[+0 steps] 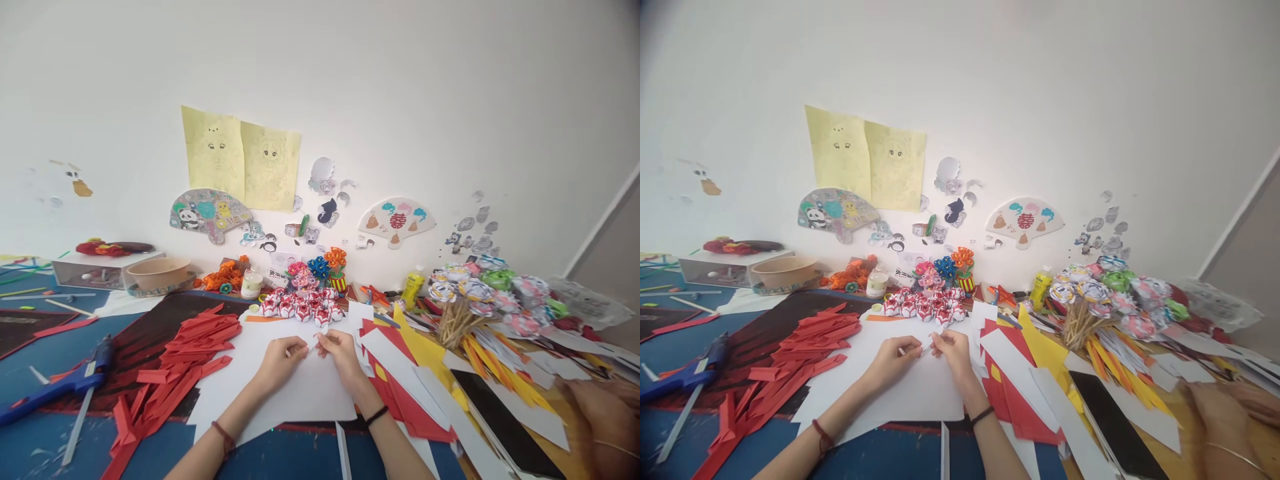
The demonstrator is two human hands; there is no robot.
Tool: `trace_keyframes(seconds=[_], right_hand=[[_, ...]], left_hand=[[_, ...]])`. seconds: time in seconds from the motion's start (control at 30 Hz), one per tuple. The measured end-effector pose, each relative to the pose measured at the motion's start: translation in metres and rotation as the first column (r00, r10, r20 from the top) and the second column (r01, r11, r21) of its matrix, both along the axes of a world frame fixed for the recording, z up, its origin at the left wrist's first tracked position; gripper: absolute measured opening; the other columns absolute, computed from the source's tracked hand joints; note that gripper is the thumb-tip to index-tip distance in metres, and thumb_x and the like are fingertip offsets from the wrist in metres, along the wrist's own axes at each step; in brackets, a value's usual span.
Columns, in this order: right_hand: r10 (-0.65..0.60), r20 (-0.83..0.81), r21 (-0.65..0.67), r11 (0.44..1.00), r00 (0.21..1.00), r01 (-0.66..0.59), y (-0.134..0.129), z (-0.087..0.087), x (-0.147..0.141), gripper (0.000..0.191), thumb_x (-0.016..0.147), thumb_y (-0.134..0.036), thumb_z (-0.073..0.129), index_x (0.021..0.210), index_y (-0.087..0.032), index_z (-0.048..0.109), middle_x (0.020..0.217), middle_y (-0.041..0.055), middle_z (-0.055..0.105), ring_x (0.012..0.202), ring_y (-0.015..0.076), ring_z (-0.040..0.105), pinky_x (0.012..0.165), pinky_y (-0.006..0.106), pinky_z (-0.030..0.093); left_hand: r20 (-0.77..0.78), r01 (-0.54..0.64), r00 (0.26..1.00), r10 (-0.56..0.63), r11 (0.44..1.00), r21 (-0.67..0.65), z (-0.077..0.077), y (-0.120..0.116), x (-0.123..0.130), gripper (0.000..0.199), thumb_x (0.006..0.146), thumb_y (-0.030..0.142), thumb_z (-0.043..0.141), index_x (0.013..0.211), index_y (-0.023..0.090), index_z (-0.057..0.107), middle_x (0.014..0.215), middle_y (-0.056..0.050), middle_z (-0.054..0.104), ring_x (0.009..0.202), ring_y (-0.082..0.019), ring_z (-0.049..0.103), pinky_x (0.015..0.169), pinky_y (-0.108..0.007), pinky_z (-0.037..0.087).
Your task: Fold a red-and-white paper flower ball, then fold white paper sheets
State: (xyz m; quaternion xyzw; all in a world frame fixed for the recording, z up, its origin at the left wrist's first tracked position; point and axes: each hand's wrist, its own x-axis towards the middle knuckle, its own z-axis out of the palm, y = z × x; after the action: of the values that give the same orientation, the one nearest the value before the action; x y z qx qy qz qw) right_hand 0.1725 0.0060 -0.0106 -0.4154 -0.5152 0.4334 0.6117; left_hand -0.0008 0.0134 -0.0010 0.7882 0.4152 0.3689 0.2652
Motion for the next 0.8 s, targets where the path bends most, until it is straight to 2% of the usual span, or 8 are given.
trace_keyframes(seconds=[0.2, 0.27, 0.33, 0.4, 0.47, 0.53, 0.67, 0.8], right_hand=[[-0.248, -0.165, 0.061, 0.963, 0.955, 0.261, 0.004, 0.012, 0.032, 0.033, 0.069, -0.045, 0.075, 0.063, -0.016, 0.062, 0.057, 0.0002, 0.058, 0.052, 0.0126, 0.049, 0.054, 0.027, 0.038], [-0.326, -0.246, 0.064, 0.934, 0.913, 0.351, 0.004, 0.016, 0.049, 0.033, 0.071, -0.048, 0.073, 0.07, -0.017, 0.061, 0.059, -0.0012, 0.055, 0.053, 0.0118, 0.046, 0.053, 0.026, 0.038], [-0.342, -0.295, 0.058, 0.925, 0.892, 0.374, 0.003, 0.02, 0.06, 0.034, 0.072, -0.051, 0.07, 0.076, -0.018, 0.061, 0.061, -0.0017, 0.054, 0.052, 0.0118, 0.045, 0.052, 0.026, 0.037], [-0.305, -0.305, 0.053, 0.94, 0.902, 0.336, 0.002, 0.022, 0.061, 0.034, 0.073, -0.051, 0.069, 0.079, -0.019, 0.062, 0.062, -0.0019, 0.054, 0.052, 0.0118, 0.046, 0.051, 0.026, 0.037], [-0.231, -0.279, 0.048, 0.966, 0.932, 0.254, 0.0, 0.021, 0.051, 0.031, 0.073, -0.049, 0.07, 0.076, -0.019, 0.062, 0.062, -0.0022, 0.054, 0.052, 0.0114, 0.046, 0.051, 0.026, 0.037], [-0.137, -0.226, 0.034, 0.988, 0.964, 0.148, -0.001, 0.019, 0.034, 0.03, 0.072, -0.045, 0.072, 0.066, -0.018, 0.061, 0.06, -0.002, 0.055, 0.052, 0.0108, 0.047, 0.052, 0.025, 0.038], [0.037, -0.121, -0.037, 0.998, 0.992, -0.042, -0.004, 0.012, 0.003, 0.028, 0.073, -0.042, 0.072, 0.07, -0.015, 0.067, 0.059, -0.0008, 0.059, 0.049, 0.0093, 0.047, 0.049, 0.024, 0.035], [0.258, -0.04, -0.11, 0.959, 0.965, -0.261, -0.013, 0.011, -0.008, 0.029, 0.07, -0.042, 0.076, 0.073, -0.013, 0.072, 0.06, 0.0016, 0.063, 0.049, 0.0101, 0.051, 0.05, 0.023, 0.037]], left_hand=[[-0.059, 0.034, 0.998, -0.031, 0.998, 0.056, 0.003, -0.009, 0.003, 0.027, 0.087, 0.034, 0.049, 0.081, 0.02, 0.071, 0.085, -0.005, 0.068, 0.071, -0.017, 0.057, 0.071, -0.03, 0.043], [-0.07, 0.081, 0.995, -0.077, 0.995, 0.057, 0.007, -0.015, 0.006, 0.026, 0.086, 0.034, 0.051, 0.081, 0.02, 0.072, 0.084, -0.005, 0.068, 0.07, -0.017, 0.057, 0.069, -0.029, 0.043], [-0.07, 0.196, 0.978, -0.194, 0.98, 0.021, 0.015, -0.024, 0.01, 0.025, 0.086, 0.035, 0.054, 0.081, 0.021, 0.073, 0.083, -0.004, 0.069, 0.068, -0.016, 0.058, 0.066, -0.026, 0.044], [-0.038, 0.409, 0.911, -0.411, 0.91, -0.063, 0.024, -0.035, 0.014, 0.023, 0.085, 0.037, 0.058, 0.085, 0.022, 0.075, 0.085, -0.003, 0.07, 0.071, -0.015, 0.059, 0.065, -0.024, 0.045], [0.007, 0.624, 0.778, -0.629, 0.771, -0.128, 0.032, -0.047, 0.017, 0.023, 0.081, 0.041, 0.064, 0.093, 0.025, 0.075, 0.094, -0.003, 0.069, 0.082, -0.017, 0.061, 0.074, -0.026, 0.047], [-0.014, 0.736, 0.67, -0.743, 0.666, -0.123, 0.035, -0.057, 0.021, 0.031, 0.075, 0.045, 0.07, 0.101, 0.028, 0.074, 0.1, -0.003, 0.065, 0.092, -0.019, 0.059, 0.084, -0.028, 0.045], [-0.157, 0.789, 0.59, -0.792, 0.607, -0.096, 0.02, -0.064, 0.028, 0.036, 0.07, 0.053, 0.072, 0.1, 0.033, 0.075, 0.097, -0.002, 0.062, 0.091, -0.02, 0.057, 0.09, -0.032, 0.041], [-0.138, 0.787, 0.597, -0.79, 0.61, -0.09, 0.003, -0.062, 0.033, 0.033, 0.072, 0.057, 0.068, 0.094, 0.033, 0.077, 0.093, -0.003, 0.062, 0.093, -0.02, 0.056, 0.089, -0.031, 0.04]])
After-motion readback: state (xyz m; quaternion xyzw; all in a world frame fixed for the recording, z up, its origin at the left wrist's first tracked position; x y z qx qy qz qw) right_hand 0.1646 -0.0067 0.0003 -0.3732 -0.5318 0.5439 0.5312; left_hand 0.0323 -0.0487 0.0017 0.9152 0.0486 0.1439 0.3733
